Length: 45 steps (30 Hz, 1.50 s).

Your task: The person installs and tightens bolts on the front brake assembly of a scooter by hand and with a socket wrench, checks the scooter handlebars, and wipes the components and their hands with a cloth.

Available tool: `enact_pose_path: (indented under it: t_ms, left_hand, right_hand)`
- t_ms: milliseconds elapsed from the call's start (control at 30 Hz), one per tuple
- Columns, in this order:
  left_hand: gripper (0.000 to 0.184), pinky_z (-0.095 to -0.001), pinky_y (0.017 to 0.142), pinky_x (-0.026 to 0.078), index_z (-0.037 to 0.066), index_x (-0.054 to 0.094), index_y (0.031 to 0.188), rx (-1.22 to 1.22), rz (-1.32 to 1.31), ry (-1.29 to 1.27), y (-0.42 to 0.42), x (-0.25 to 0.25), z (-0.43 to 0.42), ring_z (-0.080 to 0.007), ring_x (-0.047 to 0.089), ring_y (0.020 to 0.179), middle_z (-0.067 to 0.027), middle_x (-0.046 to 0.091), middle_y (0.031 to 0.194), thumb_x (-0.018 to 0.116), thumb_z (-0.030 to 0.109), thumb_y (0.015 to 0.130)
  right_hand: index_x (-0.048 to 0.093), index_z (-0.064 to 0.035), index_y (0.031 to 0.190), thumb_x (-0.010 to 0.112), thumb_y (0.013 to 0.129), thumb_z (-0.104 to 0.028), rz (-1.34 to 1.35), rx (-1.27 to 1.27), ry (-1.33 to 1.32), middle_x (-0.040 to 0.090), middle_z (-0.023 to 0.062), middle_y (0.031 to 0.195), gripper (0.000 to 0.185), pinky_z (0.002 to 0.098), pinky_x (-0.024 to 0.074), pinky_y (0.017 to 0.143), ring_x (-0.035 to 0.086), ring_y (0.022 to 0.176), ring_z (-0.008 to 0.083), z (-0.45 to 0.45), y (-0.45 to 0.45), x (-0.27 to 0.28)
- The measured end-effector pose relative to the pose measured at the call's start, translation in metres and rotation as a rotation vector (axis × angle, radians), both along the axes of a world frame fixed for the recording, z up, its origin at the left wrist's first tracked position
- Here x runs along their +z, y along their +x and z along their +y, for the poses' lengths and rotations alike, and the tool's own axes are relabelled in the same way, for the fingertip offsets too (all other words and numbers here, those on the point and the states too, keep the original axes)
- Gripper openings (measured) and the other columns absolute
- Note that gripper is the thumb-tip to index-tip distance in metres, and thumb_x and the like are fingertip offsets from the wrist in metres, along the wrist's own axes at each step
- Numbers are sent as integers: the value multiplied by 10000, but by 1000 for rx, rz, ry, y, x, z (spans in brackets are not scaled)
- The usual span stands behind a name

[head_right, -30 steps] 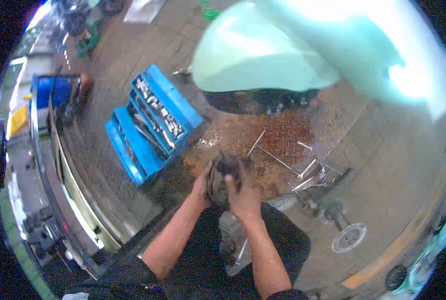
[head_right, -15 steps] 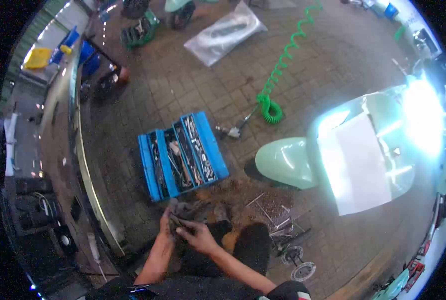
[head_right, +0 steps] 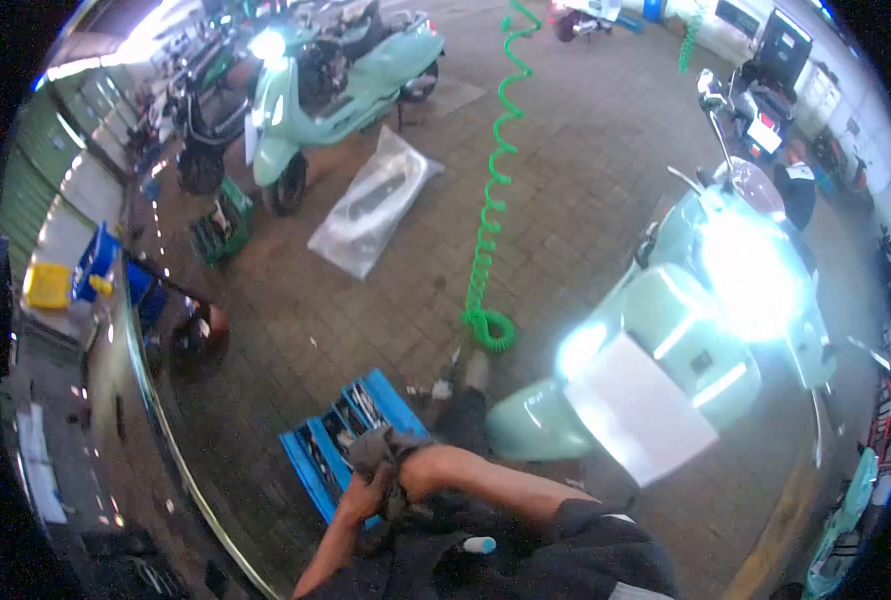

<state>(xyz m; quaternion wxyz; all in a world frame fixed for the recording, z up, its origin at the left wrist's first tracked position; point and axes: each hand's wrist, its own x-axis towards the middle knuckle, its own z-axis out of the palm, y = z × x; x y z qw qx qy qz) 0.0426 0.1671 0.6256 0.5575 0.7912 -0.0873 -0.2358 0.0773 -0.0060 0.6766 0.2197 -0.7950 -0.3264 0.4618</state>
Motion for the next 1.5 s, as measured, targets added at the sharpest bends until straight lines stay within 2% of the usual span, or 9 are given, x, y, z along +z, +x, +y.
enact_pose_path:
  t_ms: [333, 467, 500, 733, 833, 933, 1067, 1333, 1500]
  left_hand:
    - [515, -430, 1023, 325, 43, 370, 1333, 598, 217, -732, 305, -49, -124, -297, 440, 1188, -126, 450, 1309, 331, 405, 969]
    - [529, -402, 1073, 268, 101, 330, 1382, 537, 520, -1274, 435, 36, -108, -293, 384, 1251, -107, 387, 1376, 279, 430, 971]
    - [550, -409, 1071, 271, 109, 296, 1396, 262, 487, -1266, 454, 71, -113, -270, 363, 1266, -71, 354, 1403, 276, 453, 966]
    - [668, -377, 1115, 164, 41, 105, 1441, 76, 675, -997, 604, -12, -161, -243, 196, 1361, -87, 181, 1486, 317, 453, 959]
    - [862, -357, 1026, 316, -4, 206, 1405, -694, 61, 50, 703, 0, -188, -242, 316, 1303, -131, 274, 1451, 402, 632, 857]
    - [859, -440, 1006, 350, -21, 220, 1396, -908, 481, -621, 777, 108, -212, -295, 382, 1264, -167, 298, 1435, 499, 572, 840]
    - [892, -358, 888, 450, 44, 195, 1416, -1227, 1427, -1360, 800, 79, -293, -286, 502, 1165, -192, 434, 1338, 535, 600, 807]
    - [844, -454, 973, 380, 3, 268, 1382, -1255, 1429, -941, 865, 0, -432, -323, 502, 1156, -217, 473, 1290, 431, 623, 832]
    - [762, -454, 988, 361, -54, 398, 1294, -1513, 1137, -353, 868, -41, -598, -327, 511, 1141, -201, 538, 1218, 362, 586, 881]
  right_hand:
    - [662, -106, 781, 649, 737, -300, -752, -565, 296, 627, 100, 649, 199, 367, 501, 638, 619, 648, 315, -118, 256, 35]
    - [495, -112, 1247, 683, 765, -319, -556, -1122, 598, 534, 191, 1163, 557, 420, 443, 892, 534, 1063, 345, -134, 368, 73]
    - [336, -124, 1372, 694, 767, -310, -497, -1092, 664, 347, 247, 1346, 727, 445, 382, 964, 398, 1207, 404, -142, 395, 52]
    - [383, -28, 1330, 637, 836, -250, -353, -1523, 834, 471, 217, 1255, 598, 404, 371, 947, 469, 1137, 313, -122, 539, -4]
    - [480, 33, 1192, 521, 901, -315, -383, -1851, 1053, 582, 143, 1129, 455, 371, 440, 881, 563, 1025, 264, -154, 607, -33]
    - [480, -29, 1247, 461, 906, -401, 542, -1847, 1650, 555, 146, 1177, 506, 376, 404, 948, 530, 1085, 272, -217, 634, -14]
    - [490, -2, 1185, 505, 886, -392, 540, -1887, 1847, 584, 177, 1066, 492, 410, 475, 826, 570, 972, 314, -242, 663, 25]
    - [502, 14, 1127, 602, 849, -366, 344, -1972, 834, 589, 156, 967, 482, 375, 492, 686, 592, 806, 262, -361, 696, -17]
    - [537, 40, 1102, 582, 865, -306, 22, -2451, 1252, 600, 112, 988, 422, 335, 469, 760, 582, 842, 213, -495, 648, -28]
